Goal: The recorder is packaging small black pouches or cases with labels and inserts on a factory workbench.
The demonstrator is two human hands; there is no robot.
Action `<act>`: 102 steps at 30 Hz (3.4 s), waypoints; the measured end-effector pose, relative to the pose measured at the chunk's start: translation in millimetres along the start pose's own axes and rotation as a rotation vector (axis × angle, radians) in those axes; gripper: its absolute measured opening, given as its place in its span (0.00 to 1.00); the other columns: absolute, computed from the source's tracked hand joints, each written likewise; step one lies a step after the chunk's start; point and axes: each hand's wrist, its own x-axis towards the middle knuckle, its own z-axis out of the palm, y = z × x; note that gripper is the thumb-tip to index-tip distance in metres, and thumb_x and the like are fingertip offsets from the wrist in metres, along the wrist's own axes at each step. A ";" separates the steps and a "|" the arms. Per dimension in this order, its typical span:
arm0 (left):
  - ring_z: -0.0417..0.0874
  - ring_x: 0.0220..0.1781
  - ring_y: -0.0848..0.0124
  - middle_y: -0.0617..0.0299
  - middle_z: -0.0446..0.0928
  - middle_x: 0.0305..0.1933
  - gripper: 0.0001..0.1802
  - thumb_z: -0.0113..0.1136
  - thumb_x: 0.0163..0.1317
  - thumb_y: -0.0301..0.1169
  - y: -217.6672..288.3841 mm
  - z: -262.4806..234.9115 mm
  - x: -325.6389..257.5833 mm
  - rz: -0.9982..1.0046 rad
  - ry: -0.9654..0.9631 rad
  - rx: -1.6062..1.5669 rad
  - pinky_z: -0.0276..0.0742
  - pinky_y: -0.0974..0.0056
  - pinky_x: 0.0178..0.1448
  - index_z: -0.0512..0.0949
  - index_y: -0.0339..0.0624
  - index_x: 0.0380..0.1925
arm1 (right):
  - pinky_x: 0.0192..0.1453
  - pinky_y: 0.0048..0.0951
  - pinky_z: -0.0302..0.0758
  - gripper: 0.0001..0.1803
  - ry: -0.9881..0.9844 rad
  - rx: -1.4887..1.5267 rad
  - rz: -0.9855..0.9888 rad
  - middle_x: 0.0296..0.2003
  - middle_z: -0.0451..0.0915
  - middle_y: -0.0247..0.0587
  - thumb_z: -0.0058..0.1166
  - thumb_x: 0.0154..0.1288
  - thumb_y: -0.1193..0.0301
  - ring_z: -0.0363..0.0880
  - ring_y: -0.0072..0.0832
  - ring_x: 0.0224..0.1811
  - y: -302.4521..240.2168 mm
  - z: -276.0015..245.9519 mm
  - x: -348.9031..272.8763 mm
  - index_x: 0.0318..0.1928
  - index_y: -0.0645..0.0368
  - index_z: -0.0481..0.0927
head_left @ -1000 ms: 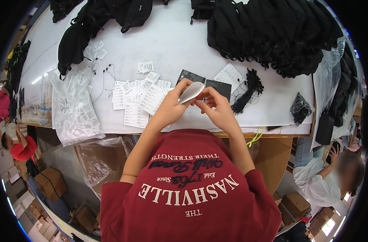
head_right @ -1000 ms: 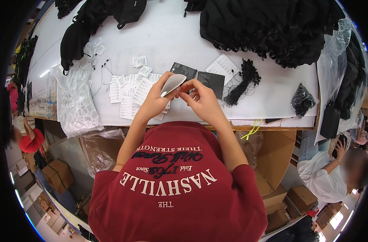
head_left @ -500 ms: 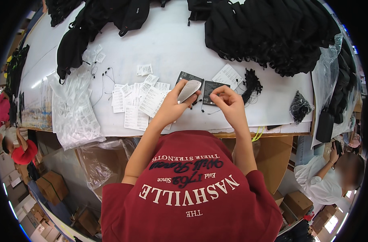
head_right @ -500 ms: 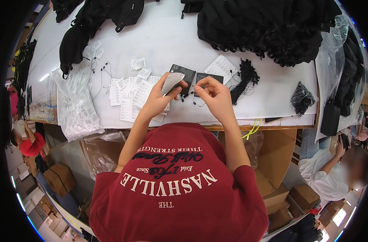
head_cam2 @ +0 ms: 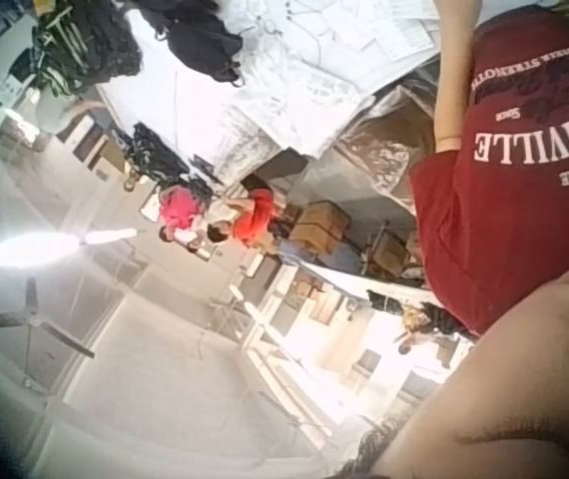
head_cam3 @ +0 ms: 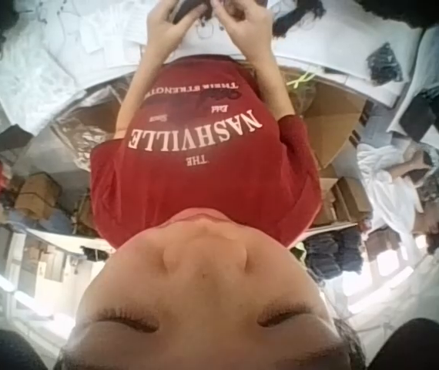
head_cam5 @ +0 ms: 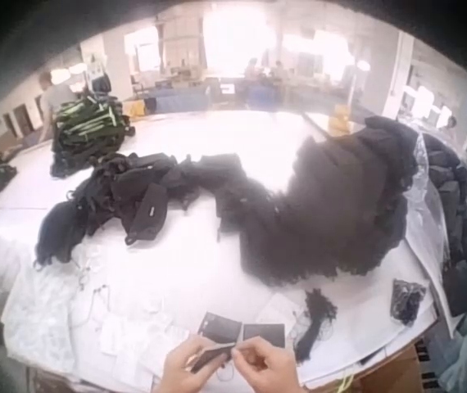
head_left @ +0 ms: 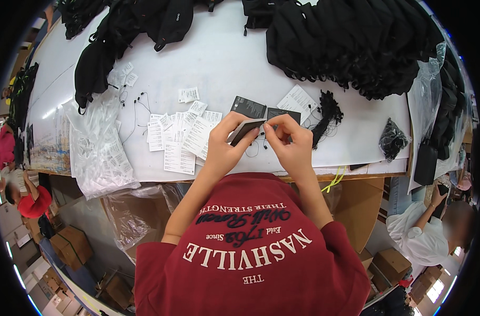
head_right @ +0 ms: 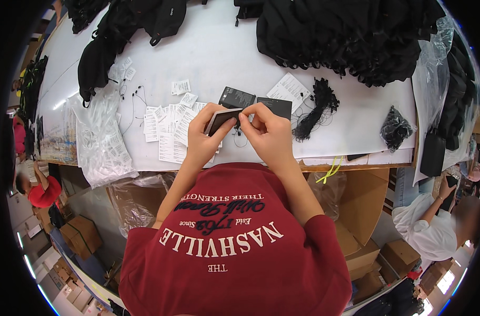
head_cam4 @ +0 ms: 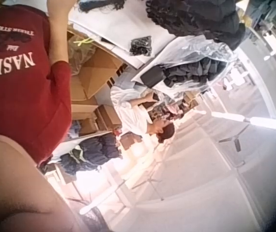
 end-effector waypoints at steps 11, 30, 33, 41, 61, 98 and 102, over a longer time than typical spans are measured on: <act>0.76 0.26 0.70 0.61 0.76 0.27 0.07 0.67 0.51 0.20 7.9 -2.7 4.3 0.157 -0.007 0.092 0.71 0.69 0.30 0.83 0.38 0.32 | 0.20 0.16 0.63 0.06 -0.094 0.252 0.103 0.16 0.74 0.28 0.57 0.62 0.80 0.69 0.12 0.16 3.4 -7.8 0.9 0.40 0.64 0.77; 0.71 0.37 0.82 0.67 0.76 0.33 0.10 0.54 0.69 0.33 -14.5 -21.0 -5.2 -0.279 -0.372 -0.394 0.69 0.71 0.41 0.77 0.37 0.37 | 0.22 0.17 0.67 0.04 -0.294 0.400 0.163 0.20 0.78 0.34 0.62 0.57 0.82 0.73 0.15 0.18 15.1 -9.0 -1.9 0.33 0.65 0.80; 0.73 0.38 0.81 0.66 0.76 0.35 0.09 0.55 0.68 0.33 -15.5 -22.1 -7.8 -0.235 -0.366 -0.392 0.70 0.71 0.44 0.76 0.37 0.37 | 0.21 0.17 0.67 0.04 -0.338 0.398 0.166 0.19 0.78 0.33 0.61 0.58 0.81 0.73 0.15 0.18 15.6 -5.3 -0.9 0.34 0.65 0.80; 0.74 0.33 0.80 0.67 0.76 0.30 0.08 0.57 0.65 0.32 -13.9 -29.8 0.1 -0.088 -0.169 -0.329 0.70 0.72 0.39 0.76 0.38 0.35 | 0.21 0.19 0.65 0.08 -0.594 0.638 0.475 0.17 0.74 0.34 0.52 0.69 0.70 0.70 0.19 0.16 21.5 5.4 8.4 0.40 0.63 0.76; 0.42 0.74 0.32 0.36 0.42 0.74 0.70 0.79 0.24 0.54 -87.1 -369.2 192.5 -0.384 0.687 1.578 0.35 0.26 0.69 0.49 0.63 0.72 | 0.13 0.16 0.61 0.05 -0.454 0.871 0.707 0.19 0.72 0.29 0.51 0.67 0.72 0.63 0.13 0.11 48.3 14.5 18.7 0.35 0.60 0.73; 0.80 0.40 0.54 0.54 0.77 0.36 0.38 0.73 0.40 0.33 7.8 -255.4 134.3 0.256 0.704 1.194 0.76 0.55 0.45 0.71 0.47 0.56 | 0.12 0.14 0.54 0.16 -0.032 1.672 0.677 0.08 0.58 0.20 0.34 0.76 0.63 0.56 0.12 0.07 183.9 -27.8 -95.1 0.34 0.55 0.72; 0.79 0.40 0.55 0.55 0.76 0.40 0.42 0.74 0.38 0.33 17.1 -186.5 122.4 0.397 0.510 1.231 0.75 0.56 0.46 0.69 0.47 0.59 | 0.13 0.15 0.54 0.11 -0.104 1.697 0.640 0.10 0.59 0.22 0.37 0.75 0.66 0.57 0.13 0.08 184.9 -27.7 -90.5 0.43 0.55 0.72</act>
